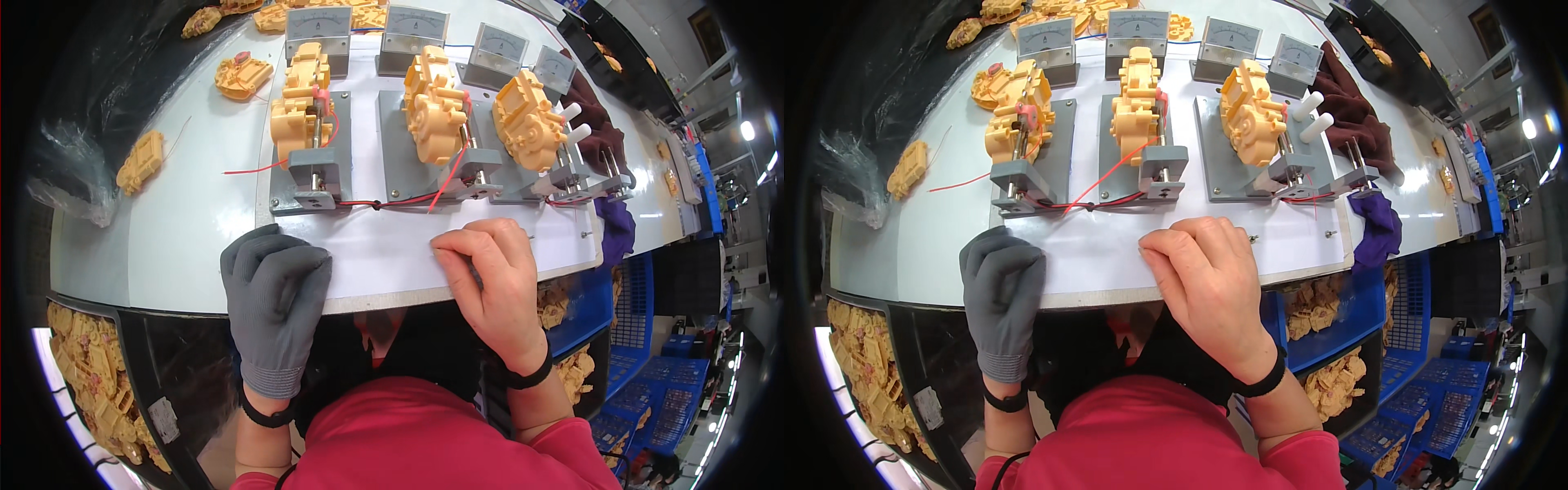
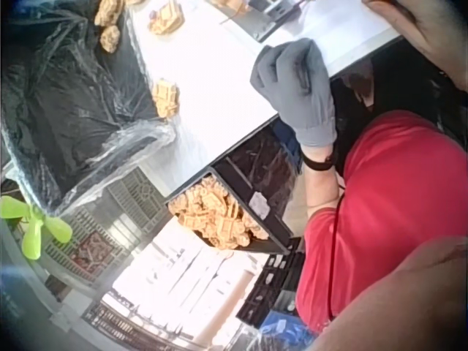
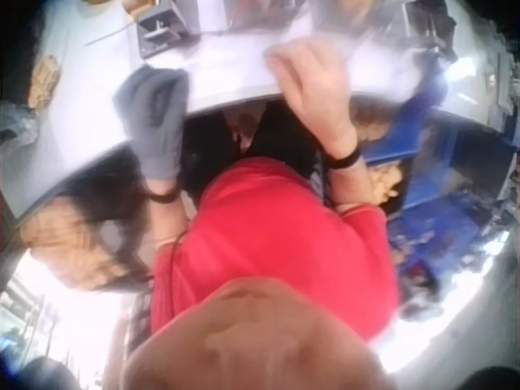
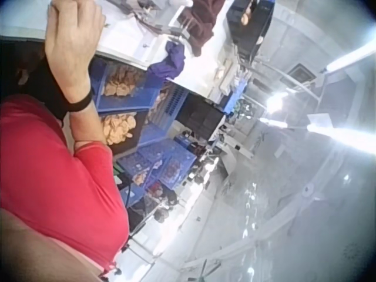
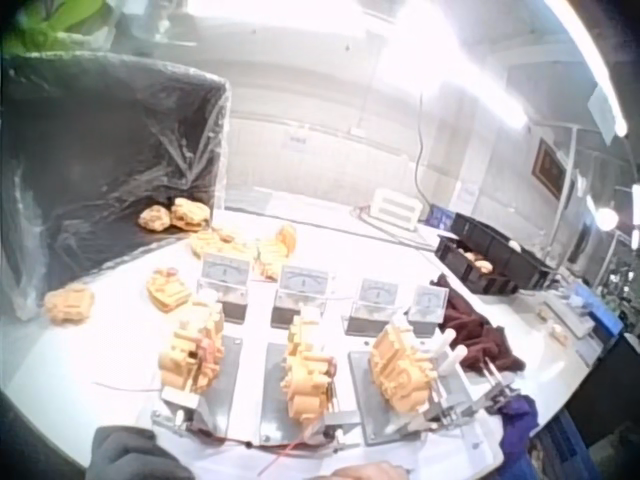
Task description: The person places yellow plastic components into a white testing jig on a workbench. They use a dark cloth to wipe the components and the jig surface, then continue loading the parts into the jig slots. The person handles the parts one at a time, positioning them into the fixtures.
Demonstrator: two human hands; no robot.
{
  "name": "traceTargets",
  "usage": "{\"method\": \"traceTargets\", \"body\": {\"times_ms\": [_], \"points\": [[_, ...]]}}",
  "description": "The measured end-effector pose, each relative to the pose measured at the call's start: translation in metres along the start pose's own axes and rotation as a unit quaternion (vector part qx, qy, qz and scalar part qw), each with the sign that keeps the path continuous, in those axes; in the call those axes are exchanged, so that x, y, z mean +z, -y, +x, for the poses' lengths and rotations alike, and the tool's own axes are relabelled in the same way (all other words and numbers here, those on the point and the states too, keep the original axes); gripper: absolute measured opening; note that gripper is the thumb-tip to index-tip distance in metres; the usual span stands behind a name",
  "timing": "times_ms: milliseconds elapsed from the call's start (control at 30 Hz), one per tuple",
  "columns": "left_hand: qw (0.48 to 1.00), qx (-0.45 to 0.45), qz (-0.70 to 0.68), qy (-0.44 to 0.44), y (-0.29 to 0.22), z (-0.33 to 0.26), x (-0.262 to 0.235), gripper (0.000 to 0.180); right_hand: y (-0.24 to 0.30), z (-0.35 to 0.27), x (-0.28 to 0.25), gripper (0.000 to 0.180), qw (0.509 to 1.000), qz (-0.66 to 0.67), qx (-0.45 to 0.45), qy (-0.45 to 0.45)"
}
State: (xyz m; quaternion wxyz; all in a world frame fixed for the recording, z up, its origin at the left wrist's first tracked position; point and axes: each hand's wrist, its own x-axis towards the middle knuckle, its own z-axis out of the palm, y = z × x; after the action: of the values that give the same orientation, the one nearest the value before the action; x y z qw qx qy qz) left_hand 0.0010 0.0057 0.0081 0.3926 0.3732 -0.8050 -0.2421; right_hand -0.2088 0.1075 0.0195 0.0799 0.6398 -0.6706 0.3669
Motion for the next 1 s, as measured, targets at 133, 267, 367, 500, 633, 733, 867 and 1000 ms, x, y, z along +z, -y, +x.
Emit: {"method": "traceTargets", "body": {"times_ms": [133, 267, 367, 500, 633, 733, 867, 1000], "points": [[1.0, 0.011, 0.016, 0.007, -0.0001, -0.0002, -0.0035, 0.019, 0.003, -0.0002, 0.0, 0.018, 1.0, -0.004, 0.002, -0.001], [1.0, 0.004, 0.017, 0.005, 0.0007, 0.0006, -0.0018, 0.022, 0.002, -0.0023, 0.0042, 0.016, 1.0, 0.005, 0.008, -0.008], [0.999, -0.044, -0.021, -0.019, 0.0048, -0.006, 0.0033, 0.022, 0.0026, 0.0005, -0.0031, 0.011, 1.0, 0.008, 0.019, 0.006], [0.996, -0.083, -0.035, 0.0, 0.0063, -0.0049, 0.0018, 0.017, 0.0002, 0.0017, -0.0001, 0.014, 1.0, 0.016, 0.003, -0.016], [0.997, -0.07, -0.034, 0.016, 0.006, -0.0039, 0.0023, 0.014, -0.0017, -0.0005, -0.0008, 0.014, 1.0, 0.01, 0.002, -0.022], [0.998, -0.059, -0.036, 0.013, 0.0061, -0.0043, 0.0023, 0.013, -0.0008, -0.0011, -0.0009, 0.014, 1.0, 0.011, 0.003, -0.022], [0.998, -0.06, -0.035, 0.012, 0.0053, -0.0051, 0.0016, 0.013, -0.0002, -0.0014, -0.0007, 0.014, 1.0, 0.012, 0.002, -0.022], [0.998, -0.06, -0.035, 0.012, 0.0043, -0.0046, 0.0024, 0.013, -0.0009, -0.0014, -0.0008, 0.014, 1.0, 0.01, 0.002, -0.023]]}}
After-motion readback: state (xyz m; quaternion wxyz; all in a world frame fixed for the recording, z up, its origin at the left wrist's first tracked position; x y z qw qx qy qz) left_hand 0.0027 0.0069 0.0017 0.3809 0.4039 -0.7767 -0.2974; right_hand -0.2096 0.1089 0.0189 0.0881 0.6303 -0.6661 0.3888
